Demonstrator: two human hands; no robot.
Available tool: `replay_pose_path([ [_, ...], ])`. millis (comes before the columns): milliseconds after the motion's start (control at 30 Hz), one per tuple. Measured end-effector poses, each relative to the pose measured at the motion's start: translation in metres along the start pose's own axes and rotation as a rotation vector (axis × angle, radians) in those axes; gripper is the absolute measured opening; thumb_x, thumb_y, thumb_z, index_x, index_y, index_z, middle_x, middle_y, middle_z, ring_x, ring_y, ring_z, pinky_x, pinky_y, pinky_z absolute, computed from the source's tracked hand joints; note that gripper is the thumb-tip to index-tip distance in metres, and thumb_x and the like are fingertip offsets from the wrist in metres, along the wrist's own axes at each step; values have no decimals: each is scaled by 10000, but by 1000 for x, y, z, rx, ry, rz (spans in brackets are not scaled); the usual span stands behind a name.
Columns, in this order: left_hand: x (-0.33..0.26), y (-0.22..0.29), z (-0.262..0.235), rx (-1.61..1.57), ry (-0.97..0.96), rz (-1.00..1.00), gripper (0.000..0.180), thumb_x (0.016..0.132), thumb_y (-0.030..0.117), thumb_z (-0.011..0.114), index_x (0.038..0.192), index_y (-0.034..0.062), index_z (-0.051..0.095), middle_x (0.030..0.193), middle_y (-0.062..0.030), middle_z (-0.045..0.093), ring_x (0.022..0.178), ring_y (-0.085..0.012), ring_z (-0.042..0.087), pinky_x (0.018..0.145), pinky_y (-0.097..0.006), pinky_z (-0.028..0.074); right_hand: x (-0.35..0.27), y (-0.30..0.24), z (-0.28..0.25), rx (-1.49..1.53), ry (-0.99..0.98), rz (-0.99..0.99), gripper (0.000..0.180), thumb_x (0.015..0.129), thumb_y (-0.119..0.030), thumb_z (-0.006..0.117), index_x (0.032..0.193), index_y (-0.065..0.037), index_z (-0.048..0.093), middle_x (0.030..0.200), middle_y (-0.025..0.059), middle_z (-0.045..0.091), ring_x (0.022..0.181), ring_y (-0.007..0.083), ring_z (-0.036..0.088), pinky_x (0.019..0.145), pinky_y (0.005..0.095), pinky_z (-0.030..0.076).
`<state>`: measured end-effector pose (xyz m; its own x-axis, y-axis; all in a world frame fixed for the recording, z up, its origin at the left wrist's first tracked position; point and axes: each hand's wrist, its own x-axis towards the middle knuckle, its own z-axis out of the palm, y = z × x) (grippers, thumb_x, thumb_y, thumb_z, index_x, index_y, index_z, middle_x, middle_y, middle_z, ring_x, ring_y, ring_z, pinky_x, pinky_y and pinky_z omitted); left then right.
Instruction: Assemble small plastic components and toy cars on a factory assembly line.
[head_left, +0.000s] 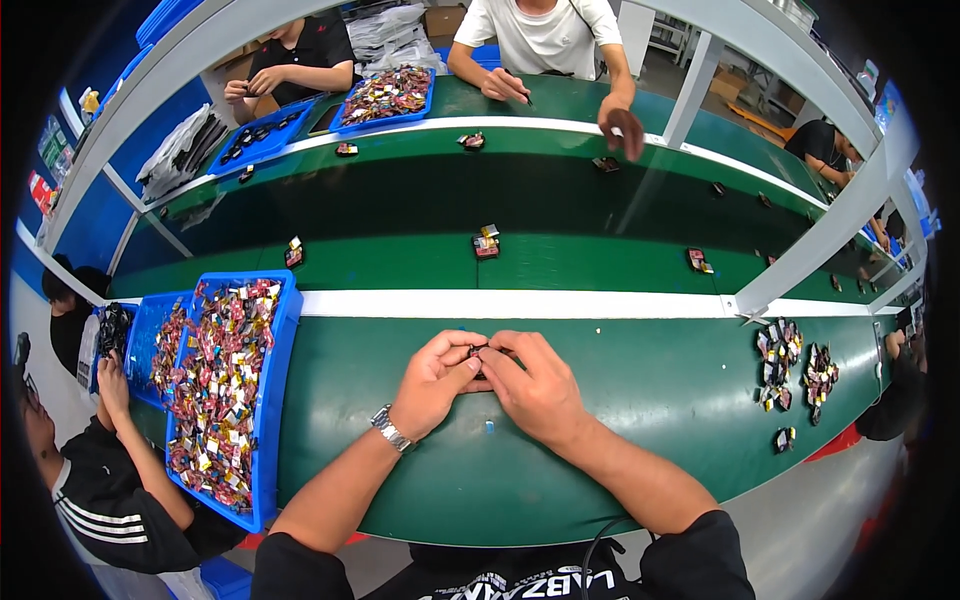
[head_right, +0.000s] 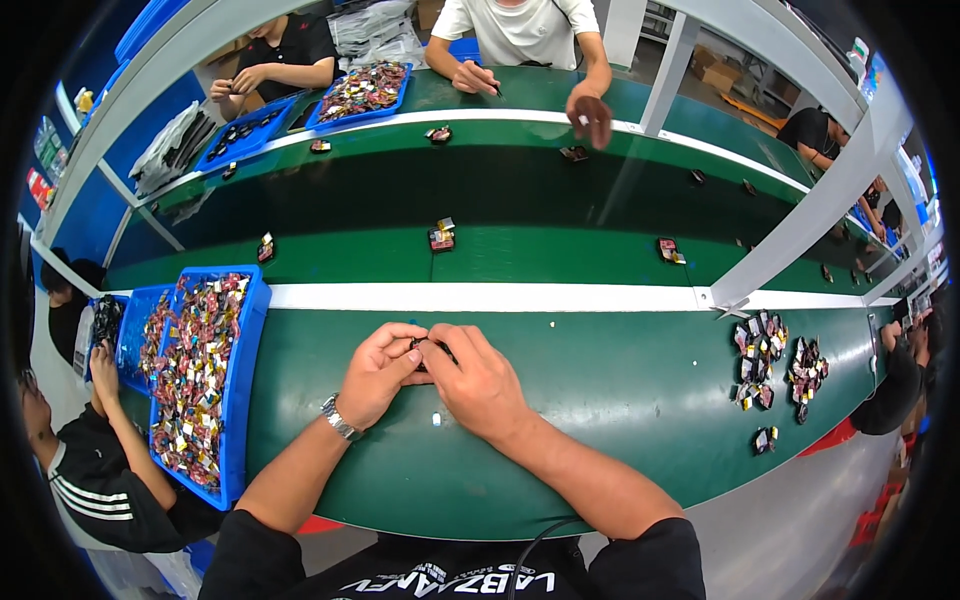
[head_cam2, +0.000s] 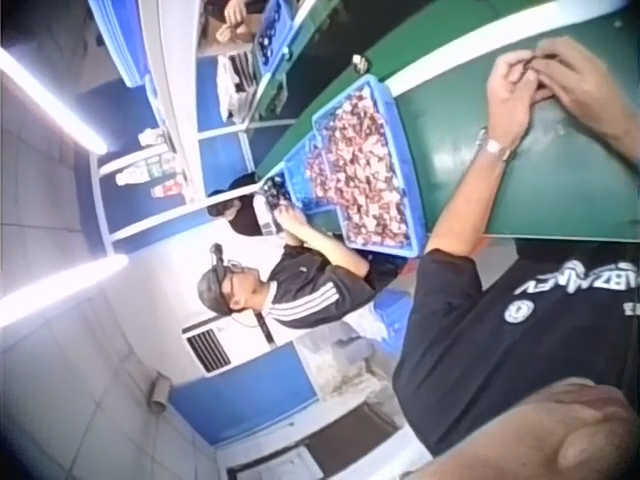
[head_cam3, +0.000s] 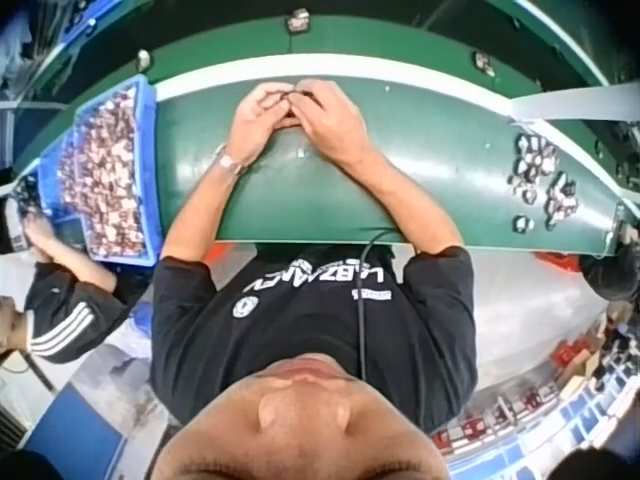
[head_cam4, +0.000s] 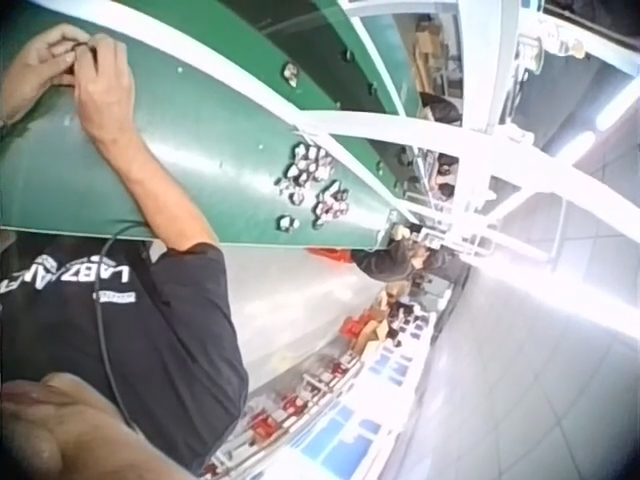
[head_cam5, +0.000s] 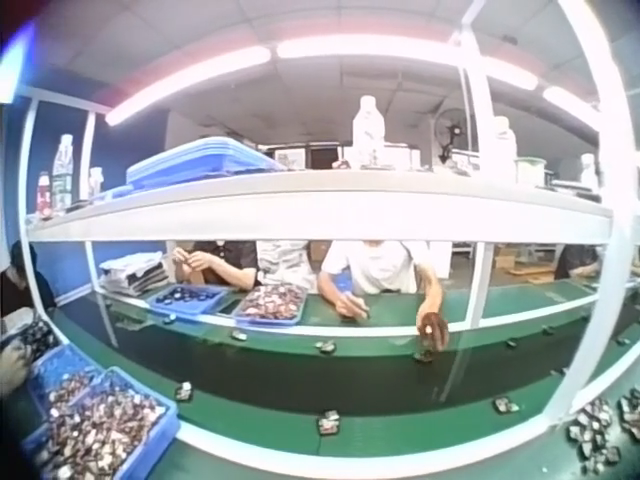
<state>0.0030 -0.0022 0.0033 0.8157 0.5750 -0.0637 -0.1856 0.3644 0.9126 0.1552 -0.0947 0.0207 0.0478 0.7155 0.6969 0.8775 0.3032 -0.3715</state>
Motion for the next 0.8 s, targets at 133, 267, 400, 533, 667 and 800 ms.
replay_pose_path([
  [133, -1, 0, 4, 44, 59, 31, 239, 1024, 41, 502, 1260, 0, 507, 1219, -133, 636, 1098, -194, 645, 905, -365, 598, 2, 6, -1, 256, -15, 151, 250, 780, 25, 750, 1022, -1, 693, 1021, 101, 653, 853, 214, 663, 711, 313, 565],
  [267, -1, -1, 4, 100, 91, 7, 223, 1020, 44, 512, 1240, 4, 520, 1198, -131, 644, 1079, -197, 653, 879, -366, 606, 2, 8, -4, 533, -73, 421, 258, 820, 22, 734, 1074, 15, 685, 1025, 105, 676, 855, 160, 674, 736, 283, 556],
  [400, -1, -4, 3, 116, 107, 20, 219, 1020, 41, 510, 1235, 2, 518, 1185, -127, 645, 1067, -190, 654, 861, -354, 611, 1, 6, -3, 528, -98, 492, 254, 827, 18, 735, 1076, 18, 686, 980, 110, 692, 822, 150, 682, 732, 271, 557],
  [533, 0, -7, 3, 130, 104, 37, 209, 1021, 33, 496, 1225, -9, 509, 1167, -116, 646, 1044, -154, 647, 815, -307, 616, 3, 4, -2, 517, -87, 534, 227, 833, 11, 737, 1054, 25, 687, 928, 107, 699, 792, 144, 686, 705, 261, 557],
  [667, -1, -8, 3, 181, 115, 37, 210, 1015, 29, 499, 1220, -14, 512, 1142, -120, 654, 995, -147, 659, 757, -290, 620, 3, 1, -2, 503, -101, 557, 204, 836, 13, 736, 1034, 25, 687, 922, 98, 701, 774, 130, 681, 687, 254, 556],
  [800, -2, -5, 6, 208, 119, 35, 211, 1009, 30, 507, 1214, -22, 513, 1119, -122, 662, 973, -144, 663, 735, -280, 617, 2, 2, -2, 570, -105, 585, 203, 832, 19, 739, 1028, 28, 687, 914, 91, 702, 776, 120, 680, 688, 249, 557],
])
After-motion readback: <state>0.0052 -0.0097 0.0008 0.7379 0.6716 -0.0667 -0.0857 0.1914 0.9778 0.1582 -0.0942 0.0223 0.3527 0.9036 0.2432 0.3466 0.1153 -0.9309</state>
